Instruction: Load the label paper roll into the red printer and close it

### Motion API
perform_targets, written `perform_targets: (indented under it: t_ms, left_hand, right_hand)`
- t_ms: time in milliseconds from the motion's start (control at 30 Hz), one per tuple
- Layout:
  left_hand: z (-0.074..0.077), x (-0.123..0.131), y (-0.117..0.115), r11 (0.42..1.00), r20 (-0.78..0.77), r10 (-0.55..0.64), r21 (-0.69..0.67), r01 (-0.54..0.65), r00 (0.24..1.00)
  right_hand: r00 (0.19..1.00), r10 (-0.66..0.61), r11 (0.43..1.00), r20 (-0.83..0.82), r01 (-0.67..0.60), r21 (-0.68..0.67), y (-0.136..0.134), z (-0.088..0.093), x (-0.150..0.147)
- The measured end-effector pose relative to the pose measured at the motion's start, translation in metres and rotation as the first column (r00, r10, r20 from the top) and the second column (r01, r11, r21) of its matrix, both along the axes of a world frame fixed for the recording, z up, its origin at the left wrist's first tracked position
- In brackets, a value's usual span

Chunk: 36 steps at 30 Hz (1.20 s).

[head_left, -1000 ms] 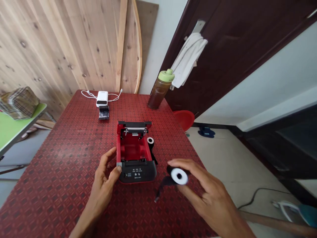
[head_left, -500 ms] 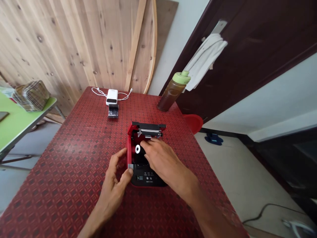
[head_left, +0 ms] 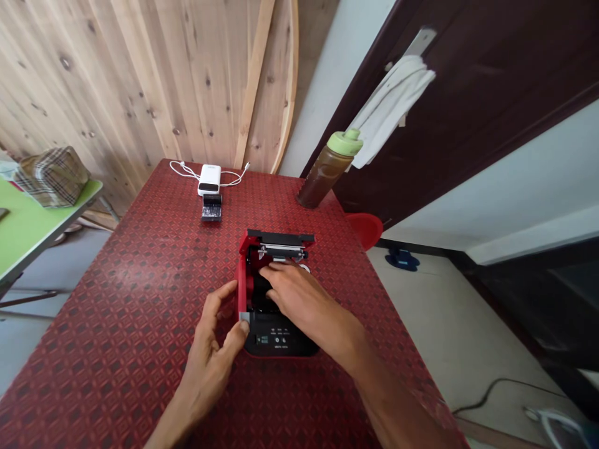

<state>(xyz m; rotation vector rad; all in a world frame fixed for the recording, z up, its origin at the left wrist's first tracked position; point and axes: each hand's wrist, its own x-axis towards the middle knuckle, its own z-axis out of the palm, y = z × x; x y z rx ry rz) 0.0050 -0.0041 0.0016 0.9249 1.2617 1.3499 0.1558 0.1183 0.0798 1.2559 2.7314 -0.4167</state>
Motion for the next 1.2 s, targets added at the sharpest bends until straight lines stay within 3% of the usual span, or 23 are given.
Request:
perform_targets:
  t_ms: [133, 233, 500, 800, 1000, 1200]
  left_hand:
    - [0.002, -0.001, 0.0, 1.0, -0.027, 0.001, -0.021, -0.001, 1.0]
    - [0.003, -0.001, 0.0, 0.999, -0.031, -0.007, -0.033, 0.006, 0.999]
    - [0.007, 0.0, 0.001, 0.999, -0.034, 0.023, -0.024, -0.023, 0.999]
    - [0.005, 0.0, 0.001, 0.999, 0.002, 0.014, -0.041, -0.014, 1.0]
    - [0.002, -0.003, 0.001, 0.999, -0.034, 0.012, -0.04, -0.013, 0.999]
    - [0.01, 0.0, 0.001, 0.995, -0.017, 0.04, -0.092, -0.042, 0.999]
  right_hand:
    - [0.961, 0.066, 0.996, -0.267, -0.078, -0.034, -0.01, 0.007, 0.027]
    - [0.925, 0.159, 0.979, -0.346, -0.193, -0.064, -0.01, 0.008, 0.04]
    - [0.897, 0.294, 0.93, -0.329, -0.348, -0.117, 0.009, 0.001, 0.029]
    - [0.866, 0.251, 0.887, -0.432, -0.385, -0.257, 0.021, -0.009, 0.037]
    - [0.883, 0.326, 0.841, -0.339, -0.434, -0.322, 0.031, -0.004, 0.029]
    - [0.892, 0.346, 0.838, -0.292, -0.434, -0.33, 0.032, 0.003, 0.023]
